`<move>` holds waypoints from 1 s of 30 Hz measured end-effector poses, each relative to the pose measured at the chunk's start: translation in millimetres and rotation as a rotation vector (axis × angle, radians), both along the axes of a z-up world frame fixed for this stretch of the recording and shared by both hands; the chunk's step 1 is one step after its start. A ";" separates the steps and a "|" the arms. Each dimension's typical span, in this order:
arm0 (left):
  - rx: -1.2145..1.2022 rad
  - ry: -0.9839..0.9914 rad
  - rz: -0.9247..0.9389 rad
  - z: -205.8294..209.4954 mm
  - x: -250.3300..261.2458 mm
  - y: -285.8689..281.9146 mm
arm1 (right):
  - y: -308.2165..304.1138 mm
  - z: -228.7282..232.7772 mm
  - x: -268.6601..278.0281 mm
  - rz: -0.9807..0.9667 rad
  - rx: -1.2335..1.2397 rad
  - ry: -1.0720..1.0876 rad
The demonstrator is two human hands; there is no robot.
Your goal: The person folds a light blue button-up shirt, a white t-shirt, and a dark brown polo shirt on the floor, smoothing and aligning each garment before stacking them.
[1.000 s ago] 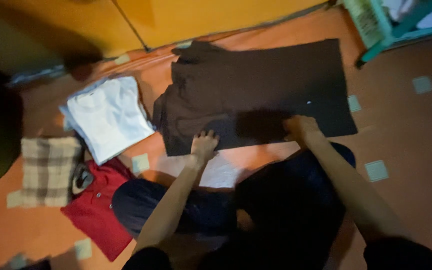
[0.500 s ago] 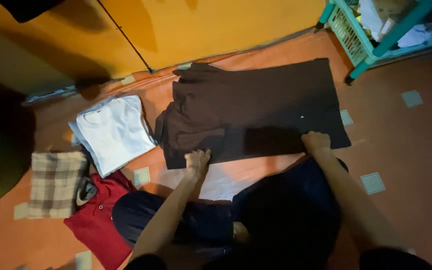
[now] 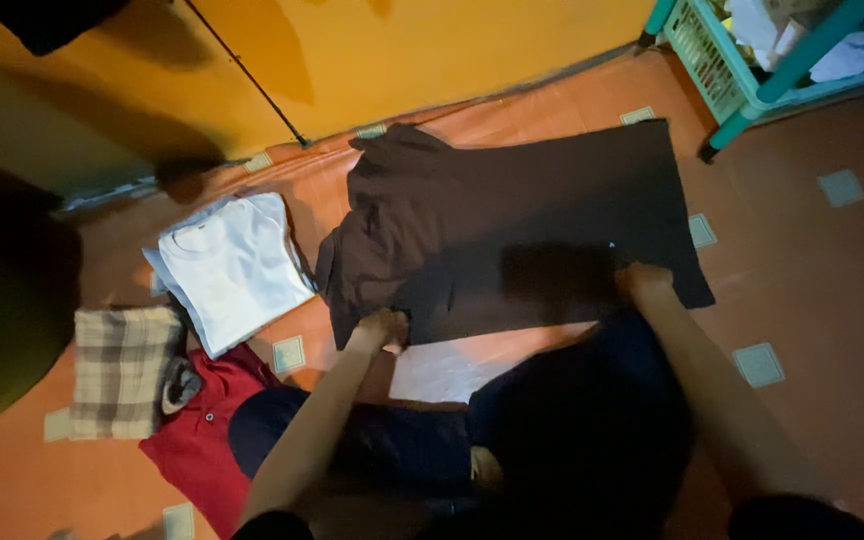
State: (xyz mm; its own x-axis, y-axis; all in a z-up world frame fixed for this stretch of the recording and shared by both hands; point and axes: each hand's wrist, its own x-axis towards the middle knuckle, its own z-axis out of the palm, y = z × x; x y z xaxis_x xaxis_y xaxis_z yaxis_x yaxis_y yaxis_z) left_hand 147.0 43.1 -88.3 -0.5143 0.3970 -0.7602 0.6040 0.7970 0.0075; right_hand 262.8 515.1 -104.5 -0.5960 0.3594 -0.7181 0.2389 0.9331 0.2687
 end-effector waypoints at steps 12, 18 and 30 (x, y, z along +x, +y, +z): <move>0.279 0.691 -0.210 -11.5 -177.0 134.3 | 40.6 69.4 -112.3 -0.143 -0.189 0.404; 0.352 0.696 -0.354 -33.4 -224.3 205.8 | 79.6 17.3 -170.5 -0.040 -0.271 0.864; -0.016 0.935 -0.476 -54.1 -307.2 215.3 | 110.5 -10.1 -220.7 0.252 0.020 0.772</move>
